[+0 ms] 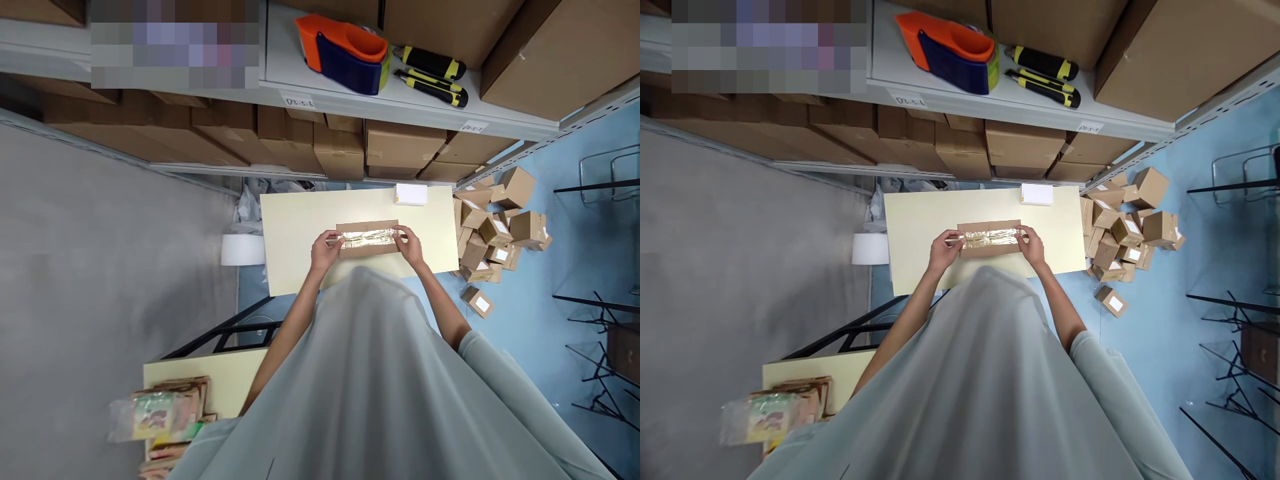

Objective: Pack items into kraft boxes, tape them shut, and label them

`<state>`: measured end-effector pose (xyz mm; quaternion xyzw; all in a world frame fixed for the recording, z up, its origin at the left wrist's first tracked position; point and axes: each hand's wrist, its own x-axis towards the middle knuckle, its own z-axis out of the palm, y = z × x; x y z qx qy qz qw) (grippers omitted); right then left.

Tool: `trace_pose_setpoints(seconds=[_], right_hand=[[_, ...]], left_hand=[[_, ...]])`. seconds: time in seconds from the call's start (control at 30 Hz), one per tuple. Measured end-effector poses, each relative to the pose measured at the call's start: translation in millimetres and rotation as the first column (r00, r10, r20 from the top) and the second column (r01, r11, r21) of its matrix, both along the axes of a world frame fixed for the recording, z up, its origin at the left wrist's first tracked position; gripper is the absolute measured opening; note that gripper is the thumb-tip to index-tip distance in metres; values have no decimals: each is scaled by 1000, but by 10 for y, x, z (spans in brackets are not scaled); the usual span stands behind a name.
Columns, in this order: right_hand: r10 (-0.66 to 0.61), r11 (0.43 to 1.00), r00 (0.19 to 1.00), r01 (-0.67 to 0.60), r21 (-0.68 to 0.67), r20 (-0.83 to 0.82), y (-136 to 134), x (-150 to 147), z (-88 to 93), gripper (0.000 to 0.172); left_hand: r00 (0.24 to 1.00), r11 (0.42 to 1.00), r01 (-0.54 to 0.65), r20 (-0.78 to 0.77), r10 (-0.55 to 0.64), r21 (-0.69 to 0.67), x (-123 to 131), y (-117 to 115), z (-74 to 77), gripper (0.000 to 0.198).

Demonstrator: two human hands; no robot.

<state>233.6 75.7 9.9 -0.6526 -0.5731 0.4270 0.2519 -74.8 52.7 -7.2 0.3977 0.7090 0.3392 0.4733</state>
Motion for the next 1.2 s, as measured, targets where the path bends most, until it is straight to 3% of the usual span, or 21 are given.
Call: trace_pose_setpoints(seconds=[0.27,0.43,0.53,0.6,0.7,0.83,0.9,1.0,1.07,1.13,1.2], right_hand=[[43,999,998,-42,-16,52,-27,4,-21,41],[83,993,987,-93,71,134,-5,-80,165,42],[132,965,957,-184,188,258,213,-180,366,33],[160,934,943,-240,263,293,475,-277,598,30],[186,889,936,-290,355,298,996,-480,1113,35],[194,725,907,-389,568,373,1852,-849,1843,52],[190,669,878,-444,596,440,2315,-1057,2073,58],[212,684,821,-512,520,530,2964,-1346,2164,70],[211,747,778,-519,415,592,3296,-1493,2101,79],[205,794,744,-506,337,636,3510,-1590,2012,79],[208,804,730,-506,311,651,3608,-1636,1955,75]], left_hand=[[1000,1000,29,11,-29,-11,-40,-18,-85,26],[1000,998,-7,16,6,54,-59,10,-55,30],[999,999,-33,24,32,41,-66,25,-107,35],[999,997,-46,31,45,56,-67,25,-149,36],[997,994,-62,52,58,85,-64,10,-157,37],[995,995,-59,81,52,81,-54,17,-97,33],[995,996,-61,81,55,67,-43,34,-72,32],[995,995,-77,65,73,61,-19,49,-55,31],[995,994,-83,63,79,72,-4,46,-49,30],[994,993,-87,66,82,81,8,34,-42,28],[994,992,-99,63,94,77,17,21,-31,25]])
